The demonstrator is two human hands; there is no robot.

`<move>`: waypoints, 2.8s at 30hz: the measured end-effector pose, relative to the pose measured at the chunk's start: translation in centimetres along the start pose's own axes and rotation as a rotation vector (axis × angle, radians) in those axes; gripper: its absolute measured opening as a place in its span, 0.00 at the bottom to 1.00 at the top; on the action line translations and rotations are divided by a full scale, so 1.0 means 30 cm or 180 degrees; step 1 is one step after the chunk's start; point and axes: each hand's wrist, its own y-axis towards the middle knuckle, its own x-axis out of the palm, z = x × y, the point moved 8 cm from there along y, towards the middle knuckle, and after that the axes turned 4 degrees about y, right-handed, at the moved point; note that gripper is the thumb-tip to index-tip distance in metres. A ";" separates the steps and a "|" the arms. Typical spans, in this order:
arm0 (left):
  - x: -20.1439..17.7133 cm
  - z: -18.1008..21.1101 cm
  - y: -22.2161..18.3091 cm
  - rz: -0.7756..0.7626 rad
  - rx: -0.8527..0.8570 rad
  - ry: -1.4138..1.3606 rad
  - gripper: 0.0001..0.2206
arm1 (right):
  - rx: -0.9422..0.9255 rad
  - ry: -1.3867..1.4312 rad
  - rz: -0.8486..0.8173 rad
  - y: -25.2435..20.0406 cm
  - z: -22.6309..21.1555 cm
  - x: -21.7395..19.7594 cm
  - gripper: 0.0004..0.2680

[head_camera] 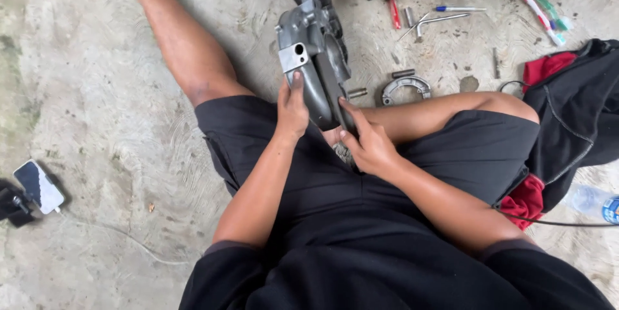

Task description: Filing the edges of a motorcycle engine casing to remove burrs and smooth the surface using a metal file.

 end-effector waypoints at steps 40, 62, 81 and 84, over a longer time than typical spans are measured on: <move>-0.081 -0.007 -0.145 0.0108 -0.0115 -0.0837 0.29 | -0.0453 -0.0279 -0.0259 0.171 0.029 0.040 0.22; 0.051 0.850 -0.528 -0.4286 0.0656 -0.0521 0.11 | -0.0715 -0.0916 -0.0841 0.120 0.048 0.144 0.25; 0.001 0.936 -0.594 -0.1838 0.2642 -0.1282 0.12 | -0.0612 -0.0684 -0.1110 0.123 -0.009 0.114 0.21; -0.099 0.898 -0.619 -0.0095 0.2198 -0.1244 0.15 | -0.0635 -0.0583 -0.1169 0.124 -0.032 0.122 0.21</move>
